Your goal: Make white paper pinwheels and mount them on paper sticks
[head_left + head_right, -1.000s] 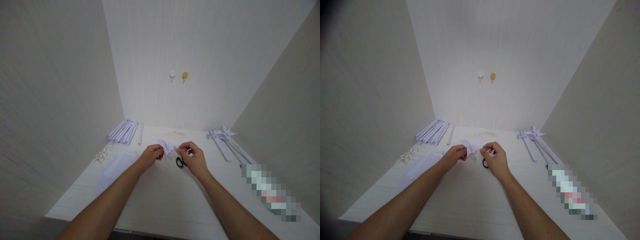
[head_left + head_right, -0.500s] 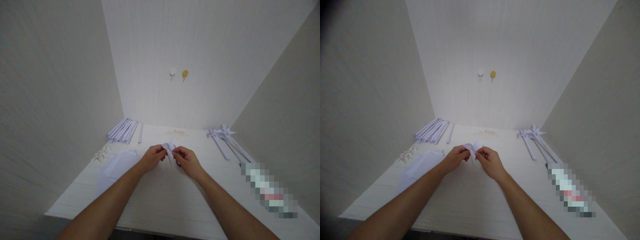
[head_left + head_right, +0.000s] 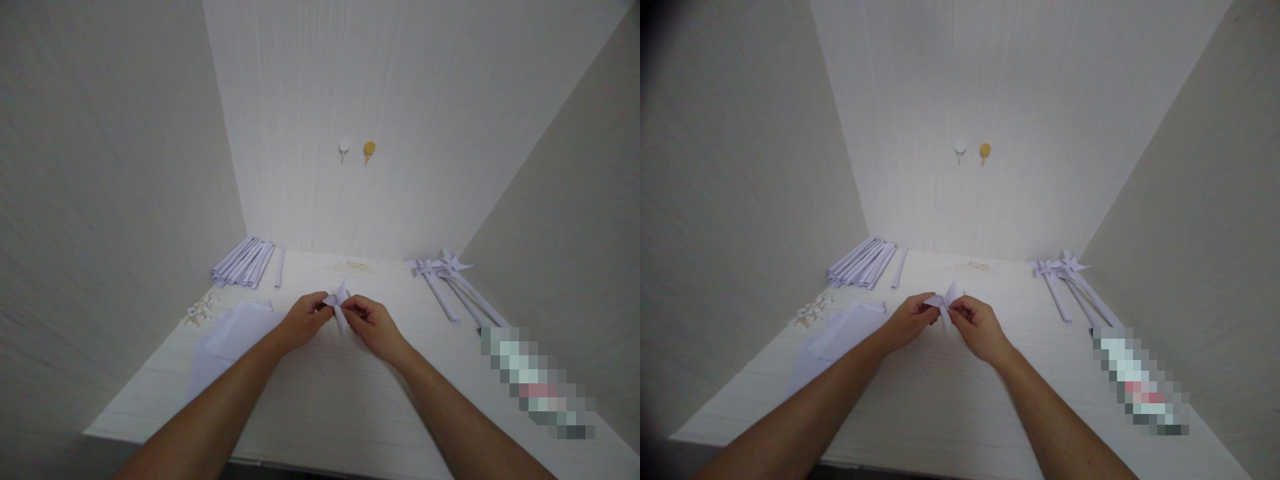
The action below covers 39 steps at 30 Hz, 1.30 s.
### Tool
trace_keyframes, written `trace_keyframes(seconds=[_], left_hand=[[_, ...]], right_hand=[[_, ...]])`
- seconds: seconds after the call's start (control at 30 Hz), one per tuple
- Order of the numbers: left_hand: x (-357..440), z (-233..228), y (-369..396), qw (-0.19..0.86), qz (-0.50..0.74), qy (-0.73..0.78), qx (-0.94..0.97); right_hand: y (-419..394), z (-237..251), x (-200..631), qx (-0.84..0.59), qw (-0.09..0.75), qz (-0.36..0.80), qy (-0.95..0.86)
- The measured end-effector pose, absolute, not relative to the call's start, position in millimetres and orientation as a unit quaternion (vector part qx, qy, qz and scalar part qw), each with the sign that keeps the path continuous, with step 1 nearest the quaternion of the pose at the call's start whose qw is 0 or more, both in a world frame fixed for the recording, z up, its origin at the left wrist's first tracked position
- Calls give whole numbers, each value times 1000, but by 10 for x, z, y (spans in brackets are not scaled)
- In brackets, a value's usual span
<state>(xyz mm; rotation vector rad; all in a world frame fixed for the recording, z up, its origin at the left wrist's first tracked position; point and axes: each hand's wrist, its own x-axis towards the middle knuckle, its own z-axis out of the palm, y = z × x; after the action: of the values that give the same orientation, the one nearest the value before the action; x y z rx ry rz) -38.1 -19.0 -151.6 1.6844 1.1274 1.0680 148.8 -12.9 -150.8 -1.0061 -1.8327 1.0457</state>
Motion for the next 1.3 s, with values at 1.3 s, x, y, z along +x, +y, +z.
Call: trace_keyframes(seconds=[1.3], left_hand=[[-269, -1562, -361, 104, 408, 488, 764]], right_hand=[[-179, -1539, 1440, -464, 418, 232, -746]])
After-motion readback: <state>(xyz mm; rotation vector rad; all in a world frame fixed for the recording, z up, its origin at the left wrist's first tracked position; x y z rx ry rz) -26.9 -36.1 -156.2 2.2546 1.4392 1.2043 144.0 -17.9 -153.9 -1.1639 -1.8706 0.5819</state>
